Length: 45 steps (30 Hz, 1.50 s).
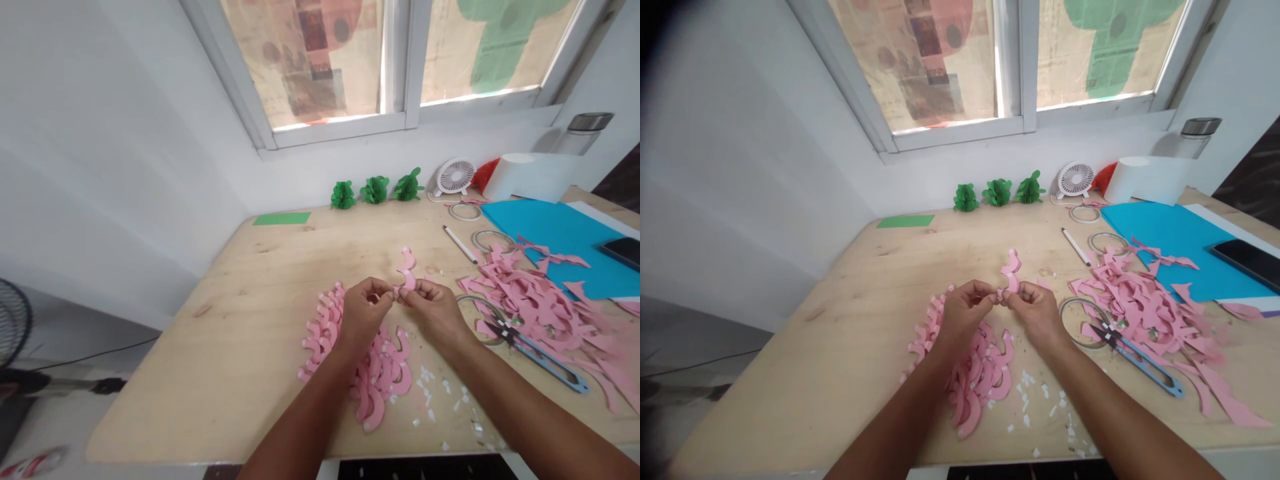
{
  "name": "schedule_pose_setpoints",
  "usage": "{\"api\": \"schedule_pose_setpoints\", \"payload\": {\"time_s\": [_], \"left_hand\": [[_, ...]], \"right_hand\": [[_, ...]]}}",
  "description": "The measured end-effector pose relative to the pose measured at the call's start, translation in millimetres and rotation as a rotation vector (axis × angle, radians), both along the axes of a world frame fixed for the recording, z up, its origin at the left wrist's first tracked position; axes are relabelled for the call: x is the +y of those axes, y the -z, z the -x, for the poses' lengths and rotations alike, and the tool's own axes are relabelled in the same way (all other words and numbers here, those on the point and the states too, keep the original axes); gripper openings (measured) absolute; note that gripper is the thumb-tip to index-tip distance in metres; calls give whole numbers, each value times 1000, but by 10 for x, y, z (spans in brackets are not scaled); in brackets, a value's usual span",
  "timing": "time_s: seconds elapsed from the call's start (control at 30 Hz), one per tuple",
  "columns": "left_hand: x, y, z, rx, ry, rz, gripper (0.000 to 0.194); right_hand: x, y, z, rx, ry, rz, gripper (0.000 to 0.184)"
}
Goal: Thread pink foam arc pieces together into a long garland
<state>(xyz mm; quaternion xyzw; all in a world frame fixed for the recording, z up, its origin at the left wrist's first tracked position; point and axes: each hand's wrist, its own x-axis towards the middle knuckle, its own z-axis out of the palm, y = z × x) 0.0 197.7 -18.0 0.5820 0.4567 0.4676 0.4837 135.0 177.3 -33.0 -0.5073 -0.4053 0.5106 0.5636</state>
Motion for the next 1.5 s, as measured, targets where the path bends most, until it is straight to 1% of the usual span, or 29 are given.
{"api": "schedule_pose_setpoints", "payload": {"time_s": [0.13,0.23,0.37,0.5,0.7,0.83,1.0,1.13,1.3,1.5], "left_hand": [[-7,-29,16,209,-86,-169,7],[-14,-19,20,314,-119,-299,10],[-20,14,22,402,-141,-451,12],[-13,22,32,455,-153,-587,11],[2,22,40,530,-135,-722,8],[3,26,32,547,-128,-738,10],[1,32,26,569,-96,-677,14],[2,42,30,567,-82,-666,17],[9,47,31,558,-66,-673,17],[9,49,37,499,-69,-581,16]], "right_hand": [[3,-9,2,-17,14,-2,18],[10,-7,-1,-31,20,-4,19],[8,-9,-9,-62,17,9,20],[7,-14,-10,-130,30,-11,22],[22,7,-6,-158,39,-36,22],[16,11,-11,-170,40,-41,23],[1,9,-9,-181,37,-47,27],[4,20,-6,-190,43,-47,30],[17,40,-11,-194,42,-40,27],[8,-11,-1,-176,44,-30,26]]}}
